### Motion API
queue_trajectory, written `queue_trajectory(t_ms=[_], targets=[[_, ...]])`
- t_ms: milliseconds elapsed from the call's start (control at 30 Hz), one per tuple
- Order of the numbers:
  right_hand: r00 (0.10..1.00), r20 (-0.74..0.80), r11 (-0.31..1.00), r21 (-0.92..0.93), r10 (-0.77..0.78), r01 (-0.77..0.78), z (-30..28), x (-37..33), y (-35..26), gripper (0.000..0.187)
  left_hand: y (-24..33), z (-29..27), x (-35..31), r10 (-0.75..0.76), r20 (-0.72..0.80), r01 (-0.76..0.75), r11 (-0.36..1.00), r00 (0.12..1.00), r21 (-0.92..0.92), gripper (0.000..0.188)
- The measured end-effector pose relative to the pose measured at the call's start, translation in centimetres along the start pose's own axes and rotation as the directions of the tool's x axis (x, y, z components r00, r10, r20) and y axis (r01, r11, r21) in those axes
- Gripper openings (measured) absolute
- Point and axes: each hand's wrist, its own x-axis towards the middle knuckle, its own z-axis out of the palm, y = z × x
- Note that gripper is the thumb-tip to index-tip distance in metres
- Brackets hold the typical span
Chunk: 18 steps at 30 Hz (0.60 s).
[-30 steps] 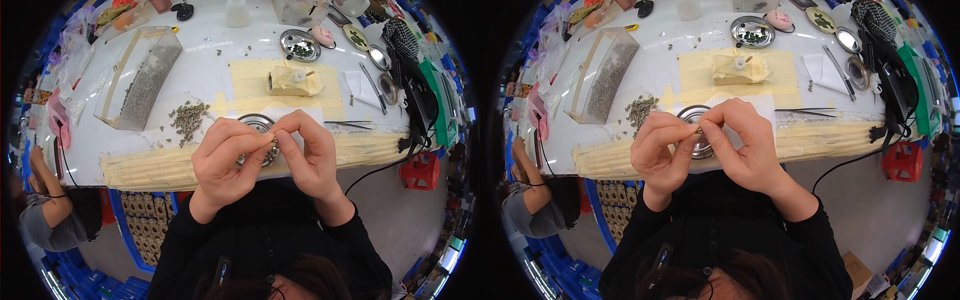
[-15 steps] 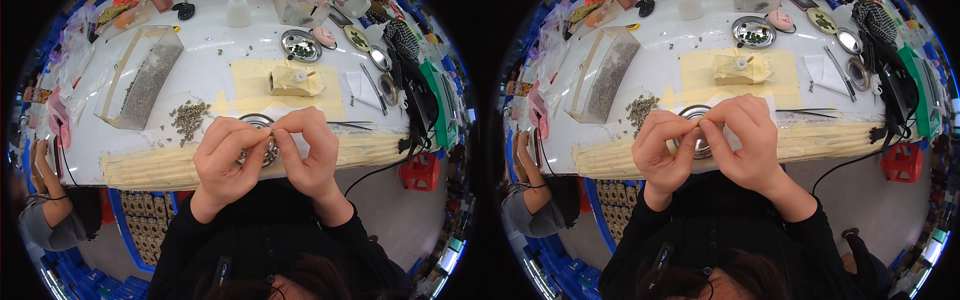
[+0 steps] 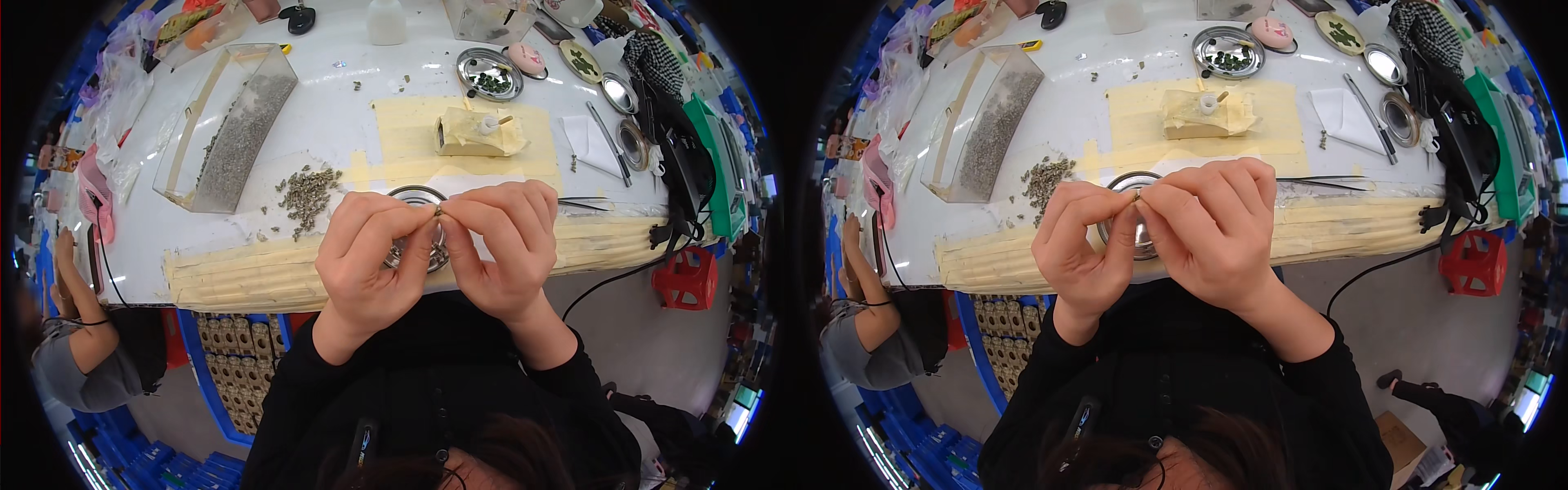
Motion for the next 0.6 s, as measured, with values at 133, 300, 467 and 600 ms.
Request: queue_trajectory(t_ms=[133,300,467,600], targets=[[0.896,0.249,0.782,0.439,0.368,-0.443,-0.5,-0.5,0.0,0.005,0.1,-0.2,0.1,-0.016,0.038,0.019,0.996,0.999,-0.091,0.021],[0.758,0.444,0.44,0.626,0.477,-0.644,-1.2,0.0,-0.7,0.005,-0.1,-0.6,0.3,0.019,0.061,-0.007,0.982,0.998,-0.188,0.021],[0.906,0.267,0.802,0.427,0.33,-0.418,-1.1,-0.1,-0.4,0.004,0.1,-0.3,0.3,0.01,0.038,-0.004,0.988,0.999,-0.152,0.021],[0.911,0.25,0.801,0.439,0.327,-0.407,-1.0,0.0,-0.3,0.004,0.1,-0.3,0.4,0.064,0.029,-0.061,0.993,0.998,-0.098,0.022]])
